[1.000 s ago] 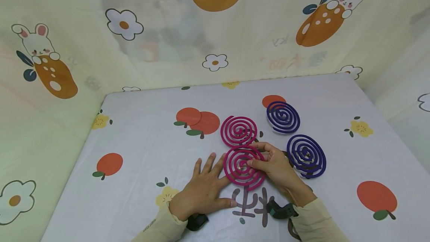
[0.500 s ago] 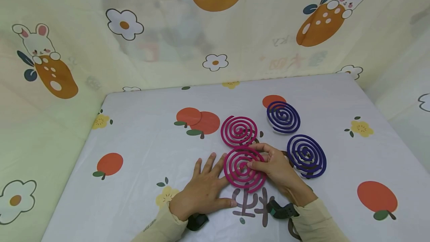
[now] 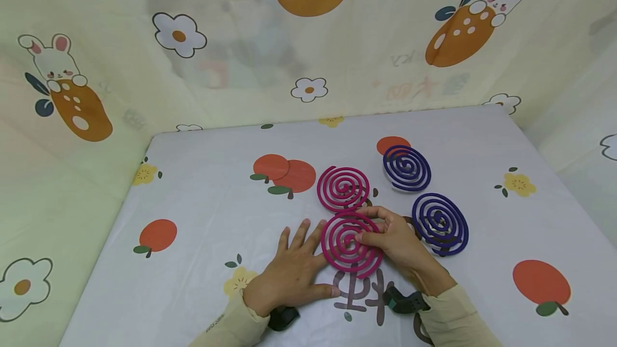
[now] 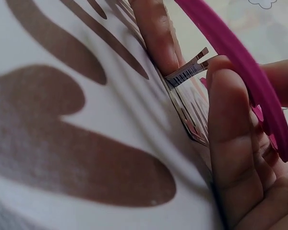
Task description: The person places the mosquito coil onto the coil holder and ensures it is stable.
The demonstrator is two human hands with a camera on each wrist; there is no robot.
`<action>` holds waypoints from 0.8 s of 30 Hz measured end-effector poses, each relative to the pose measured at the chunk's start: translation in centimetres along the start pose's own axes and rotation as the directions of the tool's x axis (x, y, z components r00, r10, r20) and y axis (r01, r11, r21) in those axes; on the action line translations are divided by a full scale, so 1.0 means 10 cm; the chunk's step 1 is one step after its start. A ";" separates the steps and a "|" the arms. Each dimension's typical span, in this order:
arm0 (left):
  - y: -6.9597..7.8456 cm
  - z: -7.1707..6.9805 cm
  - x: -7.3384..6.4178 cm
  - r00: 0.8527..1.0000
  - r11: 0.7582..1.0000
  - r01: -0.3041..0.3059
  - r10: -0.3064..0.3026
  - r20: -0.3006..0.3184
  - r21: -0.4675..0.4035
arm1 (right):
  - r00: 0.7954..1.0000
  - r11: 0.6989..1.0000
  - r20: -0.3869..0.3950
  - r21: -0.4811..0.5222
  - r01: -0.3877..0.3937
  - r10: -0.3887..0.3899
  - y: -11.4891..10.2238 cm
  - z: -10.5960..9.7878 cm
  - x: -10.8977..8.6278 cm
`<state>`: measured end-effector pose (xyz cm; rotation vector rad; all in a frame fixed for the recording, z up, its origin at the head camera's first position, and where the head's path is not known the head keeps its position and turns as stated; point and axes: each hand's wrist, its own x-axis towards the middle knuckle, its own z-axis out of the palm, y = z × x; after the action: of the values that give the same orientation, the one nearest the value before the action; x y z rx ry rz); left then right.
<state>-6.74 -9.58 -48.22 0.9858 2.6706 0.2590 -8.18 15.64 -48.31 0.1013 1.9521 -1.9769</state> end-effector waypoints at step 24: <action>0.01 0.00 -0.01 1.000 1.000 -0.002 0.002 0.000 0.016 | 0.999 1.000 -0.048 -0.012 0.007 -0.008 0.01 0.03 0.01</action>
<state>-6.66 -9.55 -48.13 0.9932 2.6761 0.2380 -8.22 15.31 -48.39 0.1400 1.9965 -1.9853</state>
